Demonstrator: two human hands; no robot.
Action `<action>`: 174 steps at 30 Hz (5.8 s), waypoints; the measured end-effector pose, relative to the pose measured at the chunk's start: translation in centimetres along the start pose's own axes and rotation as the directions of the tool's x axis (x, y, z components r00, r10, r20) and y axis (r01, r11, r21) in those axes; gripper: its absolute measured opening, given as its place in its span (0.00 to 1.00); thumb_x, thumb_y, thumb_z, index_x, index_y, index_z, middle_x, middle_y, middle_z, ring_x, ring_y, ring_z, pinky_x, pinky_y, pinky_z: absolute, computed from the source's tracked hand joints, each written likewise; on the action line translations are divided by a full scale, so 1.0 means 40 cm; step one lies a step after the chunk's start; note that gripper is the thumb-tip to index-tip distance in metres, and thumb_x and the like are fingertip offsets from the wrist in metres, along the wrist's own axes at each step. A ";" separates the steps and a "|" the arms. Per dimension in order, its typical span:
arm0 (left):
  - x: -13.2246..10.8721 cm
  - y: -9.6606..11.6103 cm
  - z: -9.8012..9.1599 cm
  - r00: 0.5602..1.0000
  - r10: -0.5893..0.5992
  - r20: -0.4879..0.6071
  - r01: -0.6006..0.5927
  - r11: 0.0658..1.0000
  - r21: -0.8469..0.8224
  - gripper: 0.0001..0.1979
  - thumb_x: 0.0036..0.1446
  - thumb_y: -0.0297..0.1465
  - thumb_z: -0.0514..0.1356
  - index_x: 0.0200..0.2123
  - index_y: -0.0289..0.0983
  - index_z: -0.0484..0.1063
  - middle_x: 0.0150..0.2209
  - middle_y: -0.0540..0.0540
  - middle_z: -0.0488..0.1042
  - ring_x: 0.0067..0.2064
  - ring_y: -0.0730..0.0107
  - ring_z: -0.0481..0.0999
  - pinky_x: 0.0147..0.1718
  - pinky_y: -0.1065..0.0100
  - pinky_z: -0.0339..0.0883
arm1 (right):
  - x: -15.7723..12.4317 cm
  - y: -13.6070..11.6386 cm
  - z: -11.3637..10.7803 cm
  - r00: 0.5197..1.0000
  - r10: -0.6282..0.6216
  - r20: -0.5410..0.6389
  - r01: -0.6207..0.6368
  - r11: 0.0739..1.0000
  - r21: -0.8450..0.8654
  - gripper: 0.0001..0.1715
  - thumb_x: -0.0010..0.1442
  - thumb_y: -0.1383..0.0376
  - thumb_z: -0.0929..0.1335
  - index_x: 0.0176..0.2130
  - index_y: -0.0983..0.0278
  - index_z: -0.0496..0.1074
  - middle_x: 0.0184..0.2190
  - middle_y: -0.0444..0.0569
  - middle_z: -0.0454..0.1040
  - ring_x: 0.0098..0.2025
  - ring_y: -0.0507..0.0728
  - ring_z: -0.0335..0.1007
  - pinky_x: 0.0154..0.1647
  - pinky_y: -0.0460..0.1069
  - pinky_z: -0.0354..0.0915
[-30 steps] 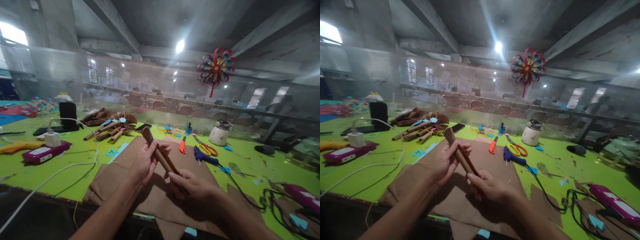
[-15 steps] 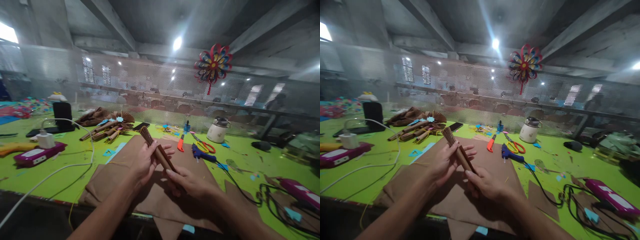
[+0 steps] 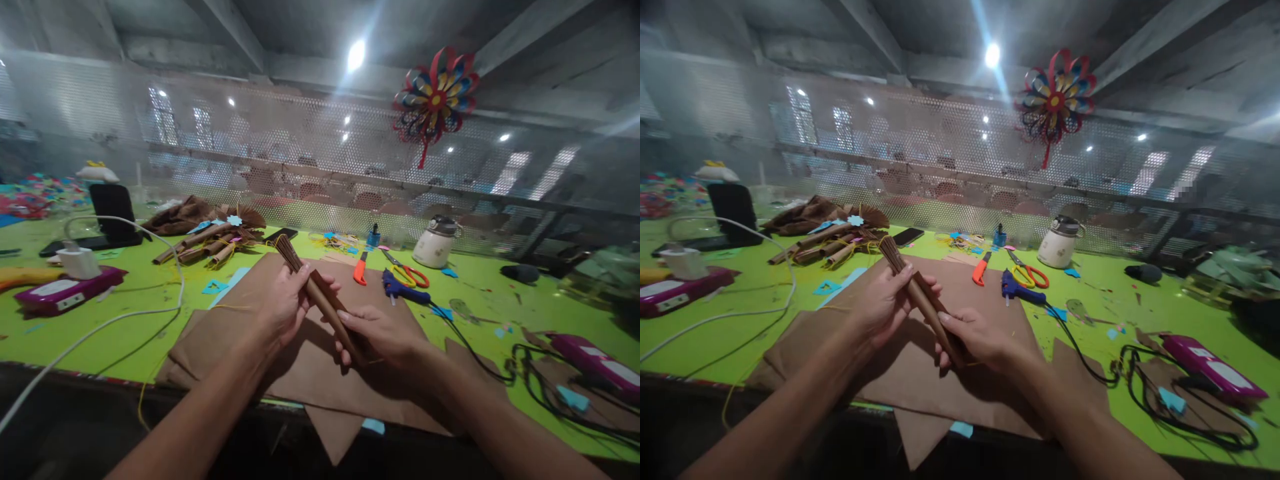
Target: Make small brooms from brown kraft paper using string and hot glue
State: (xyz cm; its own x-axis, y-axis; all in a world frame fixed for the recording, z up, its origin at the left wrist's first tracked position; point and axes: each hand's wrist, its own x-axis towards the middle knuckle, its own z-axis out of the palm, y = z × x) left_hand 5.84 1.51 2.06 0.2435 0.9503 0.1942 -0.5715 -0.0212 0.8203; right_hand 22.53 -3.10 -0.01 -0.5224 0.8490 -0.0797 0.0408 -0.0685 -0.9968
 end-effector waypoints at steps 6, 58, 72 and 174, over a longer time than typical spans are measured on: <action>-0.001 -0.010 0.011 0.995 -0.029 -0.100 0.030 1.000 0.007 0.07 0.58 0.28 0.57 0.33 0.38 0.58 0.25 0.46 0.76 0.29 0.61 0.79 0.36 0.56 0.73 | 0.001 0.026 0.012 0.922 -0.309 -0.233 0.091 0.757 -0.647 0.24 0.66 0.52 0.57 0.31 0.64 0.71 0.22 0.47 0.70 0.22 0.51 0.61 0.26 0.48 0.55; -0.028 -0.025 0.008 0.979 -0.202 -0.014 0.200 0.976 -0.086 0.11 0.53 0.32 0.64 0.40 0.34 0.72 0.41 0.39 0.77 0.30 0.71 0.76 0.29 0.72 0.69 | 0.019 0.028 0.060 0.974 -0.132 -0.183 0.098 0.978 -0.187 0.22 0.65 0.49 0.58 0.44 0.65 0.61 0.17 0.36 0.63 0.15 0.46 0.54 0.15 0.41 0.53; -0.019 -0.031 -0.002 0.959 -0.274 -0.071 0.275 0.962 -0.006 0.13 0.45 0.34 0.68 0.33 0.33 0.73 0.25 0.49 0.72 0.23 0.77 0.68 0.22 0.76 0.62 | 0.020 0.021 0.063 0.996 -0.065 -0.059 0.068 0.997 0.040 0.23 0.62 0.48 0.61 0.44 0.64 0.59 0.19 0.42 0.71 0.14 0.48 0.62 0.15 0.42 0.59; 0.045 0.024 -0.038 0.774 -0.608 0.180 0.588 0.794 0.155 0.21 0.54 0.40 0.62 0.48 0.36 0.74 0.39 0.36 0.78 0.39 0.55 0.77 0.39 0.62 0.67 | -0.081 -0.054 -0.147 0.802 -0.288 -0.524 -0.092 0.807 -0.584 0.27 0.64 0.50 0.59 0.29 0.64 0.76 0.26 0.49 0.74 0.31 0.57 0.69 0.36 0.49 0.66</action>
State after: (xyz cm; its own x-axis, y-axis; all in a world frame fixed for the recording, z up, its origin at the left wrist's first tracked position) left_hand 4.53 3.69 2.39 0.6764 0.6922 -0.2518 -0.1895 0.4938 0.8487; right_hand 29.13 -2.63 2.40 0.0154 0.9748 0.2224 0.5782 0.1728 -0.7974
